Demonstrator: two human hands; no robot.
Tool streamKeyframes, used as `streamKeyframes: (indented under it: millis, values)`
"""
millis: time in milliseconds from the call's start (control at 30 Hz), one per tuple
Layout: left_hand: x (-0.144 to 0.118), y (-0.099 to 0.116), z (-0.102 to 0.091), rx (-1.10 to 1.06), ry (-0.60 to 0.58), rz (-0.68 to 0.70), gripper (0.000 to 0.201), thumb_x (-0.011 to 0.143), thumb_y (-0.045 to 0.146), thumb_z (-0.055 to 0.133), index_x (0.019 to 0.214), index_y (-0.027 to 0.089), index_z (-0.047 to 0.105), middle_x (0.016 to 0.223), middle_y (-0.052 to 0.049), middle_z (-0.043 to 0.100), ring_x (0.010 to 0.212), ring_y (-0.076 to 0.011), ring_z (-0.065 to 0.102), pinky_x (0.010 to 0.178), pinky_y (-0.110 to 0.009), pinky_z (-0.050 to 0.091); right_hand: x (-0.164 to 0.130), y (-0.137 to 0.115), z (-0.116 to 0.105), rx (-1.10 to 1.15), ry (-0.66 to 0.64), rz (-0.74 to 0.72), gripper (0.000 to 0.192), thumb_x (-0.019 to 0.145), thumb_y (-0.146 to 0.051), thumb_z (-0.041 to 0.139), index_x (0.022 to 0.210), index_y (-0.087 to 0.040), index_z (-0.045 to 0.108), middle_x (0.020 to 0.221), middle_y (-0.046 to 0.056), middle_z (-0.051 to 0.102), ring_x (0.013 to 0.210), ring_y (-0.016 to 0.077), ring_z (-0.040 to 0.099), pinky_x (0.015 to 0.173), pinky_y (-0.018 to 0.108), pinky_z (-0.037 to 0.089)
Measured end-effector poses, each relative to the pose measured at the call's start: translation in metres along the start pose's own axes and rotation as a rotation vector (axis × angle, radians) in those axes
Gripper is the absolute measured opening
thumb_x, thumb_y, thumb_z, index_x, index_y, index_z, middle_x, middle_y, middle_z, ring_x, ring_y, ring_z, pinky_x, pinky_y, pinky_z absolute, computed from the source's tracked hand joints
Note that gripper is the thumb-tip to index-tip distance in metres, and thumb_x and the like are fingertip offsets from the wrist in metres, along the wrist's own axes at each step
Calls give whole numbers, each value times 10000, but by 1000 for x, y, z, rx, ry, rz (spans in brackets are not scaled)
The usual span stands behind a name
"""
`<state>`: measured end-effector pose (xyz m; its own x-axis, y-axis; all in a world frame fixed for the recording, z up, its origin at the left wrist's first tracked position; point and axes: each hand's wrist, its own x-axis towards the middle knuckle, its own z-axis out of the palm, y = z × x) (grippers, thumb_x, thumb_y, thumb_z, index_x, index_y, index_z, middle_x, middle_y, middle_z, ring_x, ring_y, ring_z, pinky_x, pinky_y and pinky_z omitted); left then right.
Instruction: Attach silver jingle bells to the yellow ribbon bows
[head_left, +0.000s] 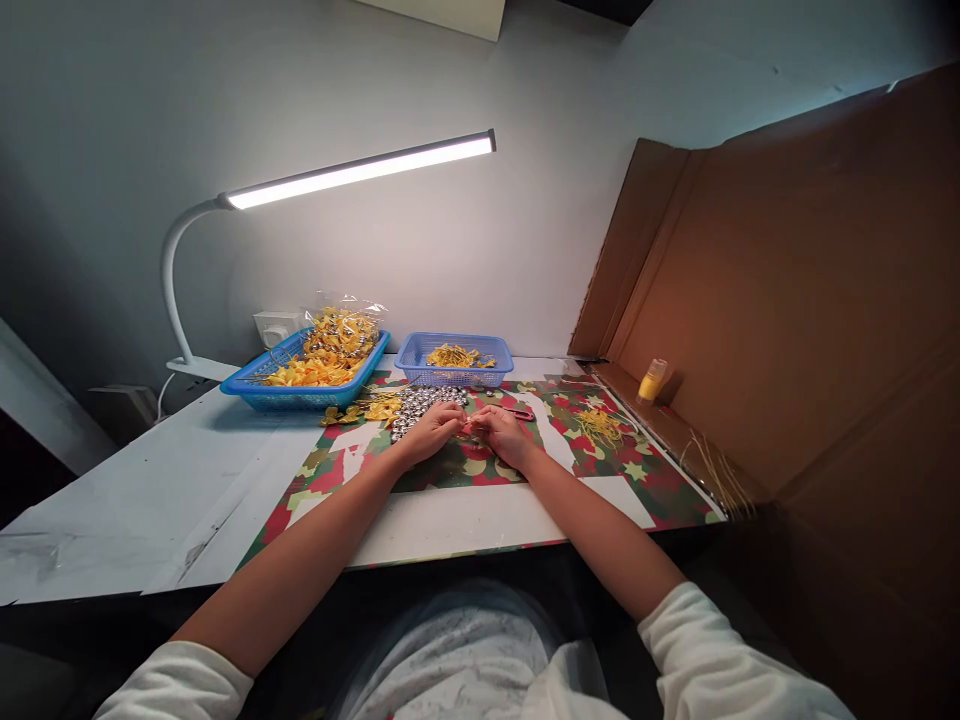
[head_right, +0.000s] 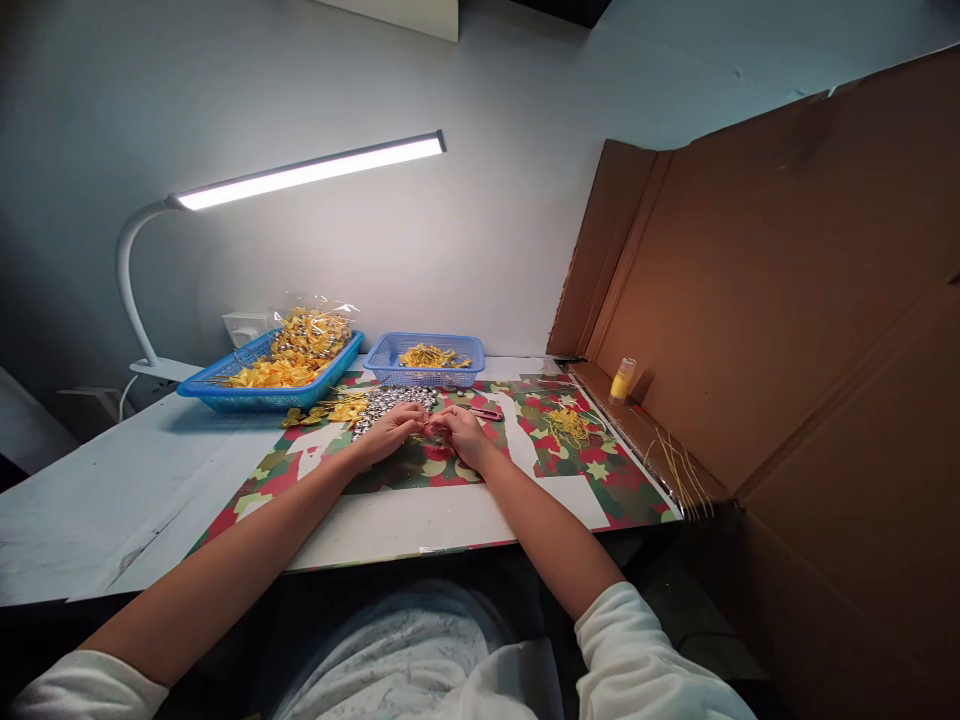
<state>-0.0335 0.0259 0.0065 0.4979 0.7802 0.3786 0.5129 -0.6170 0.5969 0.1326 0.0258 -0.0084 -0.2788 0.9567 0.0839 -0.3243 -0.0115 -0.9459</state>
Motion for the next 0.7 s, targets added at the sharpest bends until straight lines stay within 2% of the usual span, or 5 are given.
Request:
streamKeyframes:
  millis: [167,300,400,567,700]
  values:
    - [-2,5,-2,-82,4,7,255,786,272,360,604,190,519,870,-32,591,912,-204,505,937,-339,379,-6,-9,-3,80,-175,71,183,608,-294,698,638,-189,551,668,-8,640,665,134,595,675,292,481]
    - [-2,7,-2,-111,-5,7,259,792,288,361,627,189,534,877,-37,582,918,-204,506,929,-335,381,-4,-9,-4,53,-180,83,185,624,-308,683,643,-190,542,663,-11,627,639,124,576,646,280,466]
    - [-1,9,-1,-130,16,6,284,815,323,363,629,187,530,835,-34,566,881,-196,514,885,-326,402,-1,-2,-4,-87,-80,22,236,617,-361,695,639,-194,530,606,-30,584,563,116,536,577,270,438]
    - [1,6,3,-126,42,7,362,862,416,375,611,183,491,723,-14,511,755,-168,494,760,-298,417,4,5,-8,-469,134,-253,187,602,-343,691,667,-196,595,671,-12,600,604,127,517,590,272,420]
    - [1,2,5,-53,81,33,362,880,404,387,607,186,479,700,-8,511,744,-164,488,756,-297,404,6,-1,-11,-441,330,-322,160,611,-341,643,695,-208,617,736,11,632,674,155,539,643,293,441]
